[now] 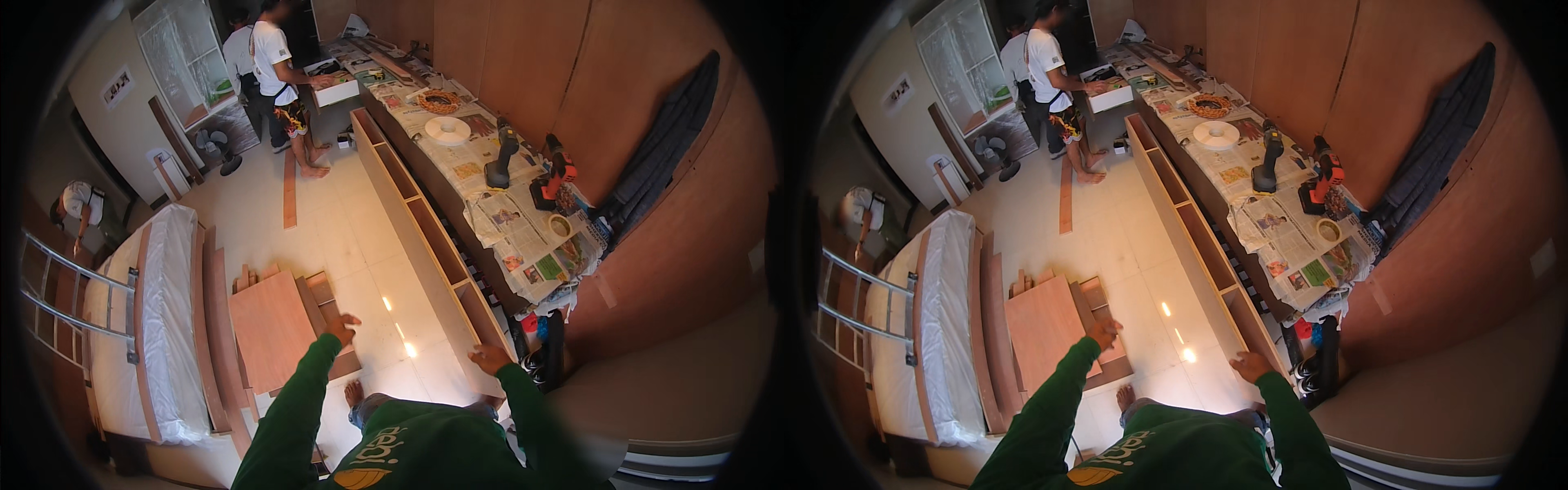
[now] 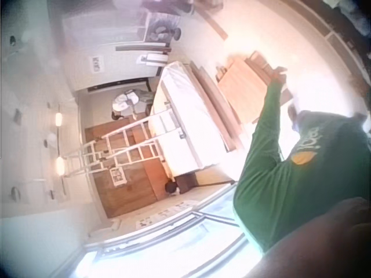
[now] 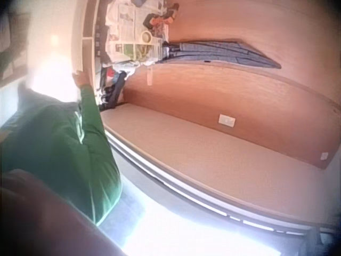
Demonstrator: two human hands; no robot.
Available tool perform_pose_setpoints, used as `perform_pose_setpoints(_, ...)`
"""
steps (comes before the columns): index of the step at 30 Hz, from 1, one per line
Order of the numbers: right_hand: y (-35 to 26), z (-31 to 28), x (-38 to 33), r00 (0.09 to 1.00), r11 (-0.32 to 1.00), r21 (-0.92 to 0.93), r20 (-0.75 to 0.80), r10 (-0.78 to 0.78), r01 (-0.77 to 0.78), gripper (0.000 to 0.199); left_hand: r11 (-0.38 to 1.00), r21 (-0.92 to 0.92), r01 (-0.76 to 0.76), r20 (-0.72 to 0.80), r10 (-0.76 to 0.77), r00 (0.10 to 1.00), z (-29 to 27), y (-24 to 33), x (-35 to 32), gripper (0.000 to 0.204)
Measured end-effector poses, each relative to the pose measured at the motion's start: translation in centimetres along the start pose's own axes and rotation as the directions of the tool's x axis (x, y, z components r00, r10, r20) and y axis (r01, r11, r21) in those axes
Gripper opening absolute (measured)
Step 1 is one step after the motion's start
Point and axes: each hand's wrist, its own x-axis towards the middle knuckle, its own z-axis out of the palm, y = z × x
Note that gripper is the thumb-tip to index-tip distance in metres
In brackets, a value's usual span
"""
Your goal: The person assembles a wooden cabinet by arranging various flat-pack panels on the floor. They use a power drill to secure the pieces together and fit the components into the partially built structure.
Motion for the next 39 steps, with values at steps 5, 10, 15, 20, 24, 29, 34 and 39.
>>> perform_pose_setpoints(5,8.7,7.4,-7.1,0.978,0.964,-0.264,0.188,0.086,-0.034,0.062,0.418,0.882,0.219,-0.228,-0.028,0.973,13.6,-24.4,-6.2,0.07)
perform_pose_setpoints(10,20.6,12.1,-21.4,0.469,0.359,0.371,0.267,0.842,-0.857,0.048,0.839,0.501,0.212,0.246,-0.373,0.895,14.9,-15.3,-8.5,0.06)
perform_pose_setpoints(15,21.2,13.8,-22.3,0.502,0.413,0.317,0.292,0.814,-0.854,0.041,0.863,0.399,0.308,0.231,-0.42,0.877,11.7,-10.7,-11.0,0.049)
perform_pose_setpoints(20,24.1,13.5,-18.6,0.858,0.783,-0.62,0.374,0.352,-0.051,0.034,0.886,0.38,0.266,0.266,-0.38,0.886,11.8,-6.3,-9.2,0.038)
perform_pose_setpoints(24,16.7,8.8,-13.6,0.552,0.442,0.351,0.337,0.763,-0.826,0.041,0.912,0.358,0.2,0.21,-0.287,0.935,10.3,-1.3,-7.0,0.03)
perform_pose_setpoints(29,15.4,2.3,-8.5,0.65,0.518,0.401,0.357,0.671,-0.756,0.057,0.965,0.053,-0.257,-0.12,0.262,0.958,8.6,12.3,-2.0,0.019)
perform_pose_setpoints(34,13.9,0.8,-6.8,0.712,0.58,0.43,0.274,0.647,-0.692,0.054,0.47,0.257,-0.844,-0.253,0.876,0.411,2.5,35.6,-12.6,0.017)
perform_pose_setpoints(39,22.6,7.5,-8.7,0.676,0.498,0.471,0.371,0.637,-0.728,0.039,0.007,0.314,-0.949,-0.551,0.815,-0.176,4.6,45.6,-26.4,0.006)
